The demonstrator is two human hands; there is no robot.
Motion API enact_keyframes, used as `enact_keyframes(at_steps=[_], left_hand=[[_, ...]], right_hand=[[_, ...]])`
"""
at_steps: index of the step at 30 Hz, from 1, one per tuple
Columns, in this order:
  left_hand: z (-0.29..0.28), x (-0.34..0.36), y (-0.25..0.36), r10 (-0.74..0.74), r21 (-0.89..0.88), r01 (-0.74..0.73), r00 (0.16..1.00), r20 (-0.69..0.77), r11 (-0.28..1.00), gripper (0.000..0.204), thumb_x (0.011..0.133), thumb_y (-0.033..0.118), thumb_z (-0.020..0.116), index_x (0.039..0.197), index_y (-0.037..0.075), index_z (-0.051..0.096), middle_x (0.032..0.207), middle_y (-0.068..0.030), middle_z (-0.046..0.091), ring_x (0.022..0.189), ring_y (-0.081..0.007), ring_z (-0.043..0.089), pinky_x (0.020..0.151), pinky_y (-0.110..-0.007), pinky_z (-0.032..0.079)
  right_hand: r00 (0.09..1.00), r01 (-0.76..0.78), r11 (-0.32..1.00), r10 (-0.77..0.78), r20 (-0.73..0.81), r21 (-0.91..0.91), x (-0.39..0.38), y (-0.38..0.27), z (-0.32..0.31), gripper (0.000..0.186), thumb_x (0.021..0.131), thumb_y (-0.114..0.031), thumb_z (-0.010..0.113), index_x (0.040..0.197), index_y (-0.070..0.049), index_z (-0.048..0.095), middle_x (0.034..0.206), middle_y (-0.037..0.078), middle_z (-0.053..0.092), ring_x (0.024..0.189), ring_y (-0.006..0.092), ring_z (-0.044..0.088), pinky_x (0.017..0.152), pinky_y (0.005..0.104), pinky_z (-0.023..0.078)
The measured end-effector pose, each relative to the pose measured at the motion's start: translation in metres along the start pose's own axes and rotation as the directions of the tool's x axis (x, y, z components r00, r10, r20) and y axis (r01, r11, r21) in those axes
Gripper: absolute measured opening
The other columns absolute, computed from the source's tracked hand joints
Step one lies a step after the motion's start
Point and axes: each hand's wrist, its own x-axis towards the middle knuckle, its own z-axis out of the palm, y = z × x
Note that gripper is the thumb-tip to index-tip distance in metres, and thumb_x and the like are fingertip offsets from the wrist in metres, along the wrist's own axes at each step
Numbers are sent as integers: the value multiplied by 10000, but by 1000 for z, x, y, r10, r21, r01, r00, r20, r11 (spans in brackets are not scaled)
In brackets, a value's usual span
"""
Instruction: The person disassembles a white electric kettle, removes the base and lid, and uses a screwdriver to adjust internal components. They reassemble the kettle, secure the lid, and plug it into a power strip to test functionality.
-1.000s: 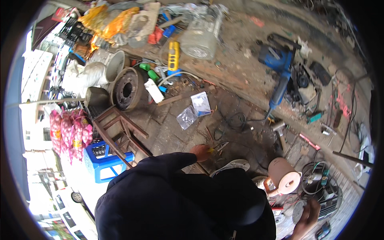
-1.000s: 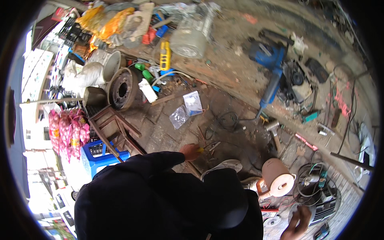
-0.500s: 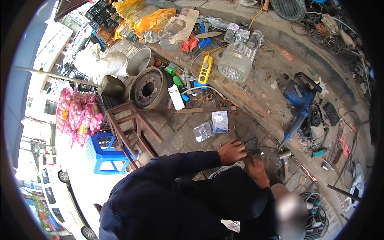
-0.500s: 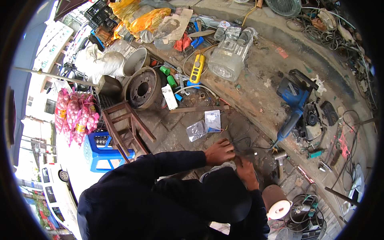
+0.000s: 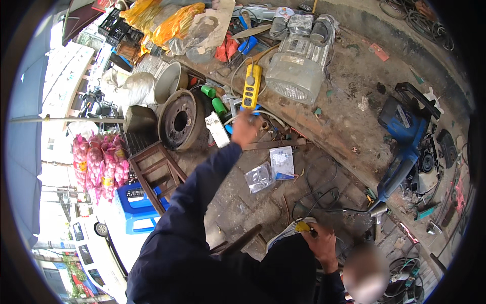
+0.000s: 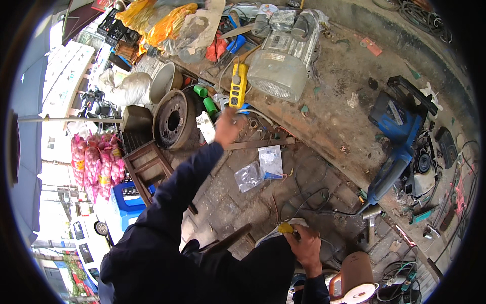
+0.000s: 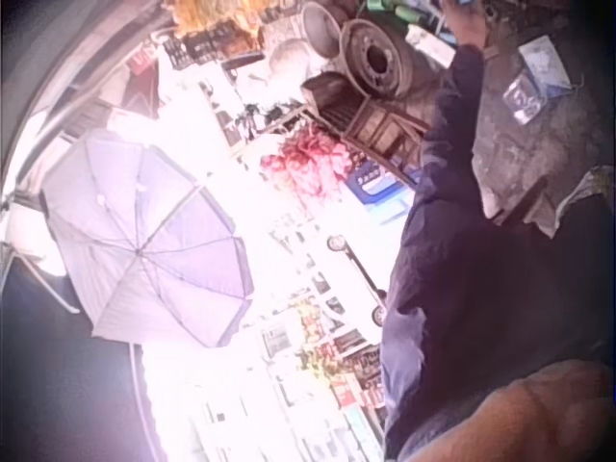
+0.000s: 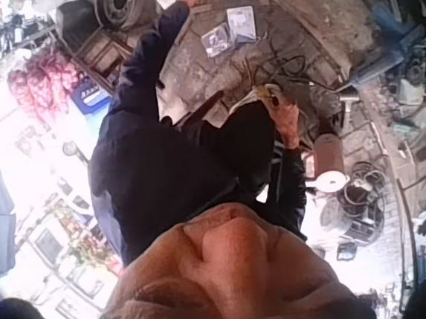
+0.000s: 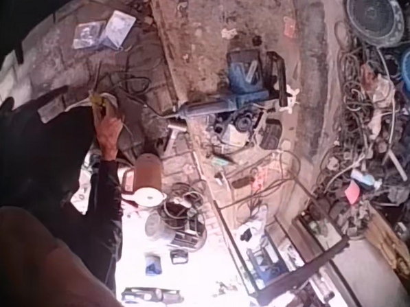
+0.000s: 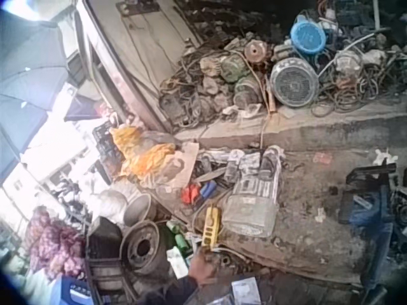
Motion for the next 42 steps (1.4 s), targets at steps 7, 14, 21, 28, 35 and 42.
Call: enact_keyframes(at_steps=[7,14,21,28,35,42], left_hand=[[42,218,-247,102,448,-385,838,536,807,283,993,342,665,1141,135,790,1086,-92,792,1000,-329,740,895,-442,587],[38,253,-188,-200,-154,270,910,362,950,590,876,376,903,1289,-16,750,1178,-93,774,967,-199,719,822,-362,572],[-3,208,-113,-280,82,268,904,323,960,527,916,388,881,1212,-9,703,1087,-64,719,938,-177,677,835,-349,545],[-53,174,-48,-168,-315,353,856,490,881,561,953,468,824,1300,53,676,1046,-42,656,832,-193,660,705,-378,580],[-46,227,-81,-474,-258,717,644,600,647,719,944,526,820,1482,97,613,1335,-78,670,1072,-281,697,811,-523,617],[-57,275,-83,-50,-409,201,935,350,890,473,1026,340,746,1397,59,660,1231,-84,722,1043,-255,733,840,-436,615]], right_hand=[[995,-41,992,29,-97,-120,-2,6,12,358,906,-340,845,1188,-125,794,952,132,752,923,361,735,829,477,575],[976,-97,970,48,-215,-223,-1,7,29,349,914,-302,802,1156,-69,707,976,130,712,955,350,728,874,482,540],[948,-121,976,58,-314,-183,-11,-2,25,355,892,-255,809,1150,-43,691,966,123,714,938,329,730,873,439,527],[936,-111,984,56,-348,-140,-4,-1,22,333,884,-287,808,1060,-38,673,994,153,715,982,365,727,909,474,519],[935,-132,983,79,-347,-130,-19,4,19,321,886,-290,786,1049,-31,689,1000,154,716,975,355,729,924,466,516],[954,-90,972,21,-299,-218,-17,1,15,368,897,-314,786,1152,-52,747,1117,183,757,1024,384,724,951,521,538]])
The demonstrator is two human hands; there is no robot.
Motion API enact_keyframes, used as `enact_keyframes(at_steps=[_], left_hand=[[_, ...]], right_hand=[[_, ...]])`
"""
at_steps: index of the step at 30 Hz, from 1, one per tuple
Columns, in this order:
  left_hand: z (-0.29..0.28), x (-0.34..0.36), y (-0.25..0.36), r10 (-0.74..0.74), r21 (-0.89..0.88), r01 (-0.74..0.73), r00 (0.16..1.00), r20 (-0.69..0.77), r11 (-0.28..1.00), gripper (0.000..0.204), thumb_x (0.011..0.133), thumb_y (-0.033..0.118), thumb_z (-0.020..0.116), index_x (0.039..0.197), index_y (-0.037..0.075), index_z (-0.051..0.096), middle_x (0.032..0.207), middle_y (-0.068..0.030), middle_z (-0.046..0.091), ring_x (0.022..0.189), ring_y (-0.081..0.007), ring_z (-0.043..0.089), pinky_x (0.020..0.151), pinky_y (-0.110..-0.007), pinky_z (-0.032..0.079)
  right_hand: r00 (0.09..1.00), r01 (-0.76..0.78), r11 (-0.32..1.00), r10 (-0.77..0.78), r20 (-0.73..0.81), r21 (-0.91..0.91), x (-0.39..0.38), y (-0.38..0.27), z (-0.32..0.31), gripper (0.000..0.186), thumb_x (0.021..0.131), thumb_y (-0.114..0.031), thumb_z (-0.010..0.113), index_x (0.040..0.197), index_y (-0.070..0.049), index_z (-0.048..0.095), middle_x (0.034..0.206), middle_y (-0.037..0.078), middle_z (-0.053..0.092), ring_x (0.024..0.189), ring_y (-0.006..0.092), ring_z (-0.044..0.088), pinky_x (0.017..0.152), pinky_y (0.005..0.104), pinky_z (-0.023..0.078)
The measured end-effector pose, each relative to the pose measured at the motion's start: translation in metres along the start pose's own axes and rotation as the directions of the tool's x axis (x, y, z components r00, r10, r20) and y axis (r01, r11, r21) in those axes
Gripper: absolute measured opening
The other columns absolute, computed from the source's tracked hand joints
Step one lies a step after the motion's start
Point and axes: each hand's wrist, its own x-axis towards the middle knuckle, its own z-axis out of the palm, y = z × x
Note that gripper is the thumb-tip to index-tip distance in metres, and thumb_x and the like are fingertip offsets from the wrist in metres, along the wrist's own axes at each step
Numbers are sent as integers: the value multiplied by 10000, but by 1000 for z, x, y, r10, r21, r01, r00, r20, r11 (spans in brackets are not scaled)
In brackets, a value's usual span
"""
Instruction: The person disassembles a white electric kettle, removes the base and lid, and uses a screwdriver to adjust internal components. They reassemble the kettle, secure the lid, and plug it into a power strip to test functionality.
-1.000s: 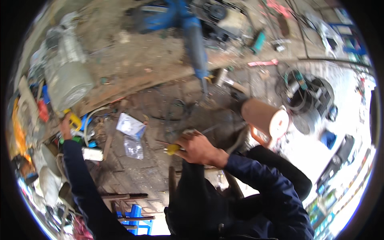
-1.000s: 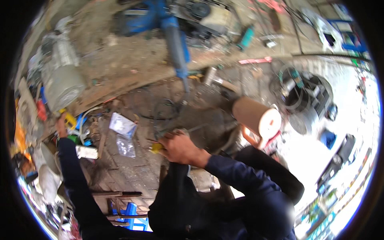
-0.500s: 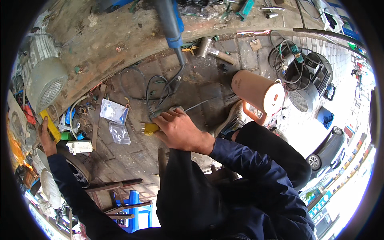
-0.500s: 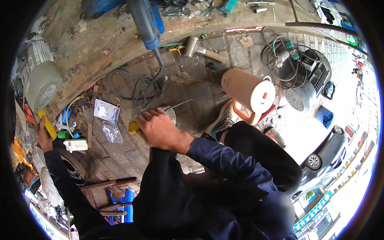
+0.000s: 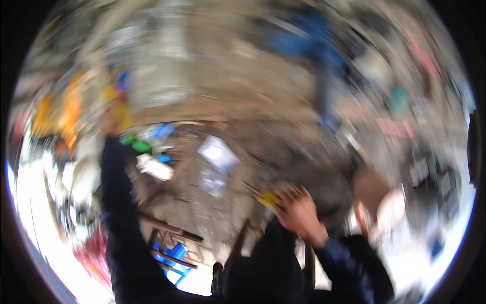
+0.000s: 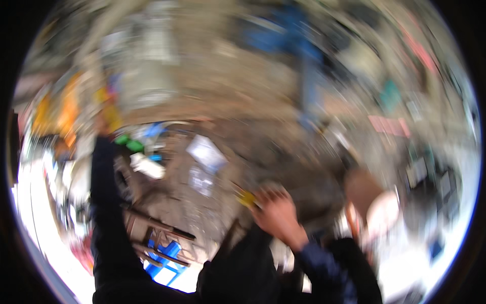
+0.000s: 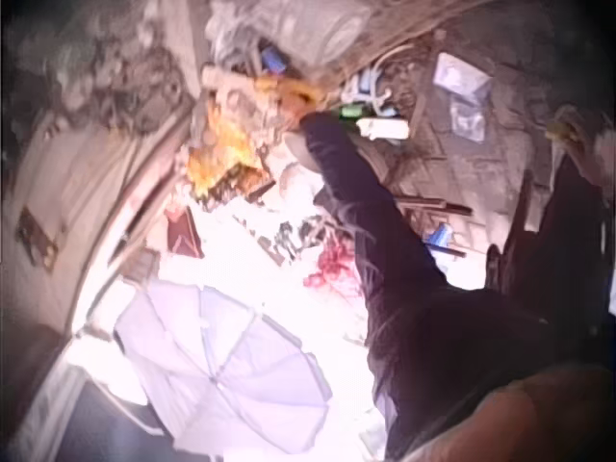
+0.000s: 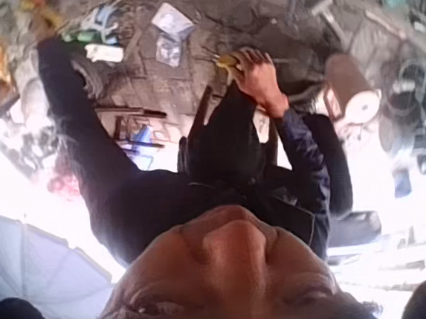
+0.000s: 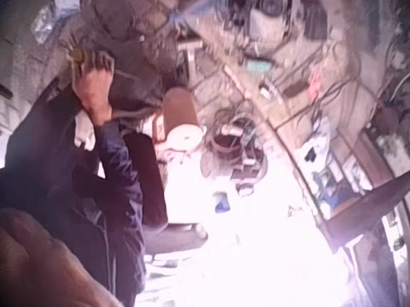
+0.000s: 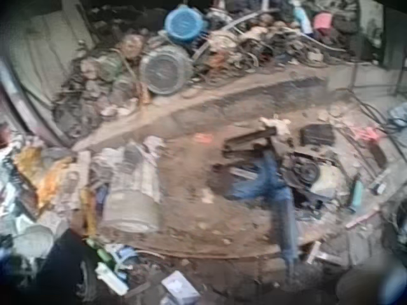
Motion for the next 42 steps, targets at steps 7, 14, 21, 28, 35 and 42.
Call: enact_keyframes(at_steps=[7,14,21,28,35,42], left_hand=[[42,12,177,-93,-271,-64,844,-528,961,497,887,275,872,1194,-77,703,1049,-139,739,850,-252,735,741,-433,606],[16,-31,293,32,-591,-347,878,-477,728,488,923,279,846,1230,-60,676,1049,-114,736,889,-251,738,799,-414,614],[7,-186,263,93,-631,-333,919,-382,700,376,982,359,792,1198,82,660,900,-52,695,730,-194,691,658,-326,604],[69,-360,138,-183,-710,-95,935,-304,697,507,1050,361,657,1372,-26,595,1087,-145,693,970,-250,671,909,-384,551],[123,-389,63,-343,-511,165,897,-277,843,628,1020,478,726,1453,37,620,1275,-114,702,1133,-270,685,966,-443,571],[212,-379,102,-255,-534,235,966,37,812,501,1098,293,668,1480,-4,541,1382,-217,610,1229,-283,641,1047,-469,554]], right_hand=[[1000,17,997,-18,17,76,8,-4,-6,304,862,-196,844,1119,-80,729,987,114,753,923,360,719,842,487,516],[999,24,999,-25,36,38,6,13,8,314,859,-224,851,1106,-83,720,958,97,740,904,357,712,825,496,511],[998,58,998,-58,15,35,17,-1,1,303,875,-236,831,1114,-88,716,973,114,743,921,377,711,822,508,519],[999,-39,999,39,-16,0,13,-1,0,354,881,-289,808,1125,-51,713,1014,136,706,991,346,703,917,474,521],[981,-27,999,31,-194,20,6,-2,18,285,854,-261,770,1005,-47,658,944,119,657,940,308,688,891,446,456],[958,-32,998,48,-284,60,10,-2,5,317,846,-236,825,1014,-41,642,943,100,636,941,292,652,897,439,456]])
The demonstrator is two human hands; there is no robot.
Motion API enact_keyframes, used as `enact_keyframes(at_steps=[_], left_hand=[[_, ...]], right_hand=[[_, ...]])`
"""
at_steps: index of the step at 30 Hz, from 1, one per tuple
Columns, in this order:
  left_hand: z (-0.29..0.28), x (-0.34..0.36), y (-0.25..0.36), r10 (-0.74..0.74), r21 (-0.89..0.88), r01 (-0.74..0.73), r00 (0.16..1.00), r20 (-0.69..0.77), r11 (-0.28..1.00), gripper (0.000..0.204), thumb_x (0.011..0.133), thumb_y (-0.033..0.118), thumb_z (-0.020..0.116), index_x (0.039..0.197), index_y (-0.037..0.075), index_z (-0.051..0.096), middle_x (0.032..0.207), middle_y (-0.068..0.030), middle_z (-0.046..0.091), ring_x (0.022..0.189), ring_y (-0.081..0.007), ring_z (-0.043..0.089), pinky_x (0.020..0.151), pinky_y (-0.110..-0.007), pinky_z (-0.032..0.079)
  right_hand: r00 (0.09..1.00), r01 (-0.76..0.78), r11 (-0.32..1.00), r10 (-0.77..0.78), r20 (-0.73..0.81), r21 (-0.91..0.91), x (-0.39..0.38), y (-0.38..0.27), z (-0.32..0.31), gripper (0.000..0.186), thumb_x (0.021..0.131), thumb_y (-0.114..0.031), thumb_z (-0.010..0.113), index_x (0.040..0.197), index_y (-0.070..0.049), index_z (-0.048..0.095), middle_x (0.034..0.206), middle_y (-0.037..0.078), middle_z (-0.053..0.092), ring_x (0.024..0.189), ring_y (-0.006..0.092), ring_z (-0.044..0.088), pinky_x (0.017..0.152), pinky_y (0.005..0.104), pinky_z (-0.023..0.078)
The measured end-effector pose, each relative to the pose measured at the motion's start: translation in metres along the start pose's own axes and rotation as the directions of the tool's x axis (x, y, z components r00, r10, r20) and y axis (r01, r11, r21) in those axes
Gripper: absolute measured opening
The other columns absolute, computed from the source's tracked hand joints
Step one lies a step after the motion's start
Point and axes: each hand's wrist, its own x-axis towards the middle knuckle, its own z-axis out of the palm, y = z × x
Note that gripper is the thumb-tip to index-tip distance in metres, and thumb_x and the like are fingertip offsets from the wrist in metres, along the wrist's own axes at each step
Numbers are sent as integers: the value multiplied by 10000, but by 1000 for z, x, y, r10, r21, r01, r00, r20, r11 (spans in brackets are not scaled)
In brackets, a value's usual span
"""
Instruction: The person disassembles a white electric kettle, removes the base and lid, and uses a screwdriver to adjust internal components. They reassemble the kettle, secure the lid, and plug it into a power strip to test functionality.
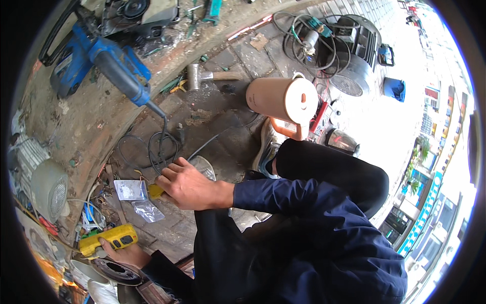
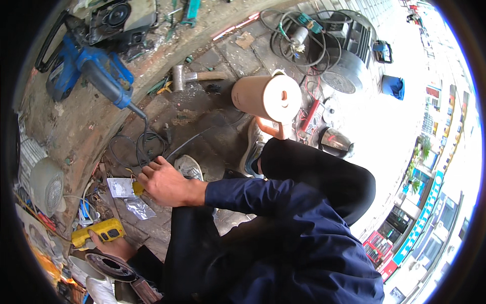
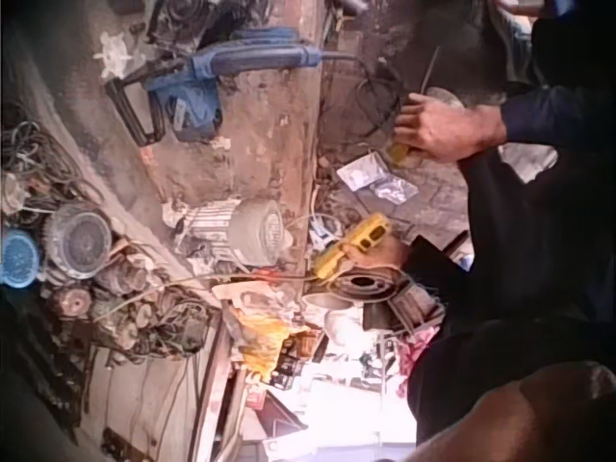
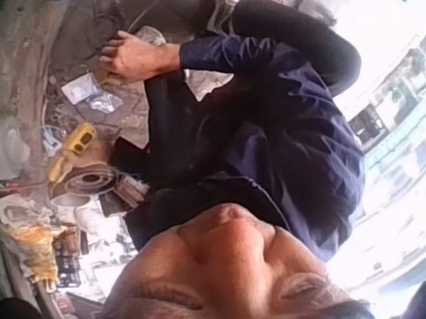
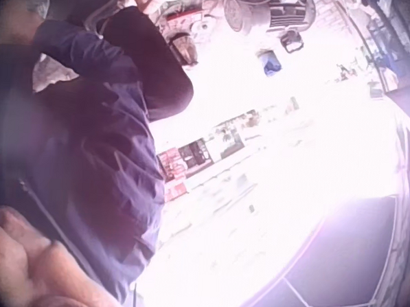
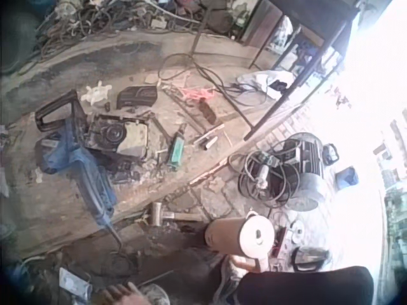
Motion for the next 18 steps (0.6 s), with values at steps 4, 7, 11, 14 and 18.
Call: enact_keyframes(at_steps=[4,7,11,14,18], left_hand=[[55,4,3,39,-66,-38,999,15,997,508,1112,274,658,1519,11,506,1444,-232,613,1275,-288,643,1081,-469,555],[84,17,0,155,-72,-148,983,96,986,529,1089,213,693,1531,-6,501,1411,-245,652,1248,-298,682,1059,-452,577],[109,27,-11,203,23,-207,974,102,978,556,1041,134,755,1510,-49,519,1369,-252,680,1178,-311,727,1023,-438,603],[123,27,-28,254,26,-261,954,158,965,532,1015,113,790,1449,-97,565,1294,-260,713,1111,-319,739,979,-447,621],[136,24,-50,-22,-146,43,990,141,988,353,976,50,739,1303,-72,681,1287,-232,731,1116,-311,729,1010,-481,600]], right_hand=[[998,-16,1000,18,-65,26,4,1,-5,336,863,-247,836,1057,-40,655,956,88,630,931,280,642,891,433,455],[991,-4,999,11,-134,51,5,0,-11,305,833,-241,812,994,-37,652,930,113,635,920,303,645,862,448,437],[980,5,998,7,-201,60,7,-3,-19,286,837,-218,808,988,-35,648,913,104,618,898,294,637,849,443,430],[968,15,998,1,-252,61,10,-1,-23,275,821,-203,806,977,-43,646,901,98,605,889,293,631,840,447,430],[970,38,998,-49,-236,-51,14,5,-22,377,808,-214,856,1105,-41,701,904,78,606,889,295,624,842,455,444]])
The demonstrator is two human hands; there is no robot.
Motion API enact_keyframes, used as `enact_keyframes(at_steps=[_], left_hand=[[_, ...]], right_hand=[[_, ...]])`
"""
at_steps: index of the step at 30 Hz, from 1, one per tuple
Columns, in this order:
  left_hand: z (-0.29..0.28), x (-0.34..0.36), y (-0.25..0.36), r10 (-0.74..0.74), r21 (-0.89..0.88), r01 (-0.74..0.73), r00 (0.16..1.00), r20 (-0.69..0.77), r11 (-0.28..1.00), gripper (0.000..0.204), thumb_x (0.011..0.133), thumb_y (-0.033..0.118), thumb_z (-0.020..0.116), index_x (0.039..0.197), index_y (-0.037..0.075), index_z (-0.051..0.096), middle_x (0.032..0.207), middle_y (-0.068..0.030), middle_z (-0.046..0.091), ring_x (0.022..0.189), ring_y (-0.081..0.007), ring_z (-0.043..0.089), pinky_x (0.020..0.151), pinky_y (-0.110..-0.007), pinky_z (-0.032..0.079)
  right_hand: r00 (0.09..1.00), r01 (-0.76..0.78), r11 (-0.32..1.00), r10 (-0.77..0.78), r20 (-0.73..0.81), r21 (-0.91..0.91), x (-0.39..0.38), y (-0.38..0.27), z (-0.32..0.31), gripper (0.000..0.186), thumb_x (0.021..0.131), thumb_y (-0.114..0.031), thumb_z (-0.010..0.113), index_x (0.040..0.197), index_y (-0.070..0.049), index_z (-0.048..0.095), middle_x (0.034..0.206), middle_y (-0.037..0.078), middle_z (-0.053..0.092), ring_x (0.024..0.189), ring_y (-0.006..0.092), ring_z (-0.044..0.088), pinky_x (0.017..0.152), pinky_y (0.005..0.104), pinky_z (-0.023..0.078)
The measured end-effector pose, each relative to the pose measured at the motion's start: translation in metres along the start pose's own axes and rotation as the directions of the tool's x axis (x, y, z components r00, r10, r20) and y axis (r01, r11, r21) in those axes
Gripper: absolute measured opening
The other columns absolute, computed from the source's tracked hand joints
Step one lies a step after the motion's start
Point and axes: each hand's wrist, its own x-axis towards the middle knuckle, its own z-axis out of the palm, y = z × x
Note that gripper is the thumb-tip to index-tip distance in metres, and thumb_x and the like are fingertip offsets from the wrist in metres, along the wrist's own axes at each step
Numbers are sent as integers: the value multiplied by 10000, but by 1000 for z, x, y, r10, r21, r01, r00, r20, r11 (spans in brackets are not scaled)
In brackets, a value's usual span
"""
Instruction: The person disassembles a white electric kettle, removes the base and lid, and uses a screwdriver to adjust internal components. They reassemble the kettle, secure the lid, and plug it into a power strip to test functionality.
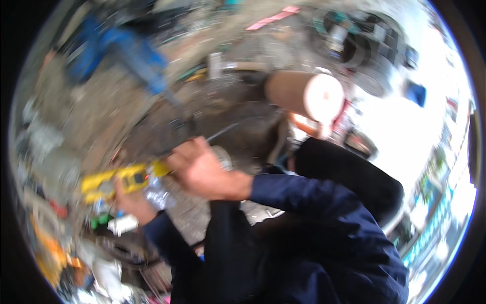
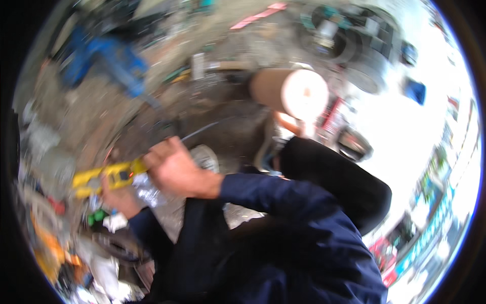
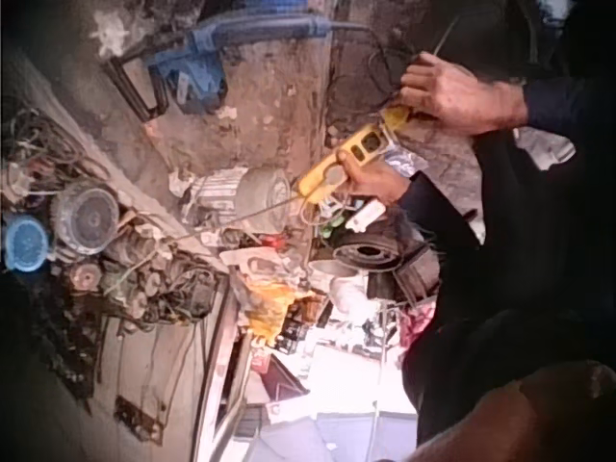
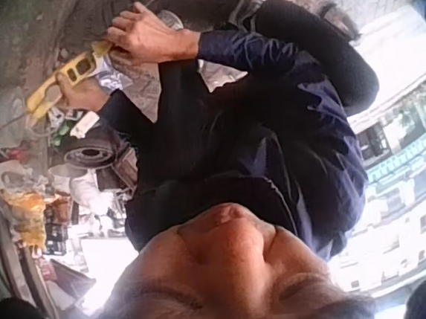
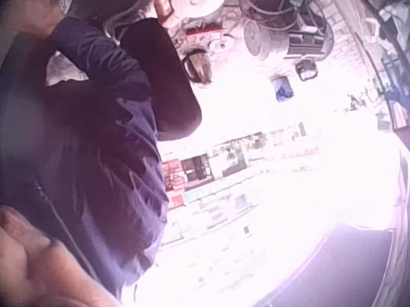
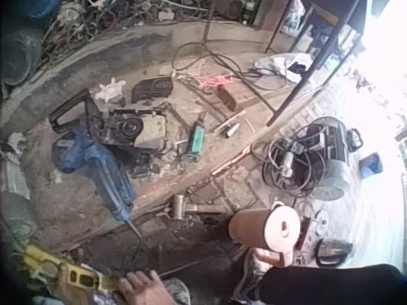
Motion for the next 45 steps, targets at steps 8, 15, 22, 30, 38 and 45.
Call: enact_keyframes(at_steps=[8,15,22,30,38,45], left_hand=[[0,14,1,213,-240,-168,961,175,956,743,942,44,716,1627,90,432,1469,-121,627,1361,-336,629,1246,-601,434],[4,18,-3,157,-222,-108,964,217,969,588,1102,257,609,1639,130,407,1484,-169,604,1388,-442,603,1219,-581,441],[4,28,-22,129,-209,-82,967,221,974,549,1130,289,584,1630,145,409,1440,-177,632,1361,-430,620,1183,-568,461],[17,28,-30,180,-102,-162,963,202,981,625,1112,253,588,1684,168,348,1497,-138,589,1352,-407,627,1191,-558,448],[28,31,-34,226,-134,-199,947,230,971,674,1105,194,589,1712,160,297,1539,-143,562,1359,-410,629,1185,-553,466],[27,29,-34,219,-102,-201,952,213,974,660,1109,192,584,1708,151,309,1545,-138,555,1377,-396,612,1223,-564,441]], right_hand=[[996,-5,999,2,86,39,32,-7,32,393,811,-166,873,1153,-48,720,965,87,677,936,299,660,962,481,469],[990,-48,998,44,137,31,38,-4,53,375,830,-150,864,1160,-47,719,964,90,685,934,306,666,941,459,468],[991,-69,996,63,117,50,45,3,63,340,849,-158,854,1141,-33,732,965,99,699,954,308,679,925,451,464],[987,-92,993,81,140,78,60,0,67,380,845,-157,869,1181,-31,745,1011,113,725,934,328,690,859,434,502],[989,-78,996,71,131,49,54,4,59,373,828,-137,890,1161,-42,752,1004,112,727,924,339,695,863,435,514],[983,-116,993,110,149,30,59,6,59,341,840,-167,885,1127,-42,752,996,122,727,930,344,703,859,442,514]])
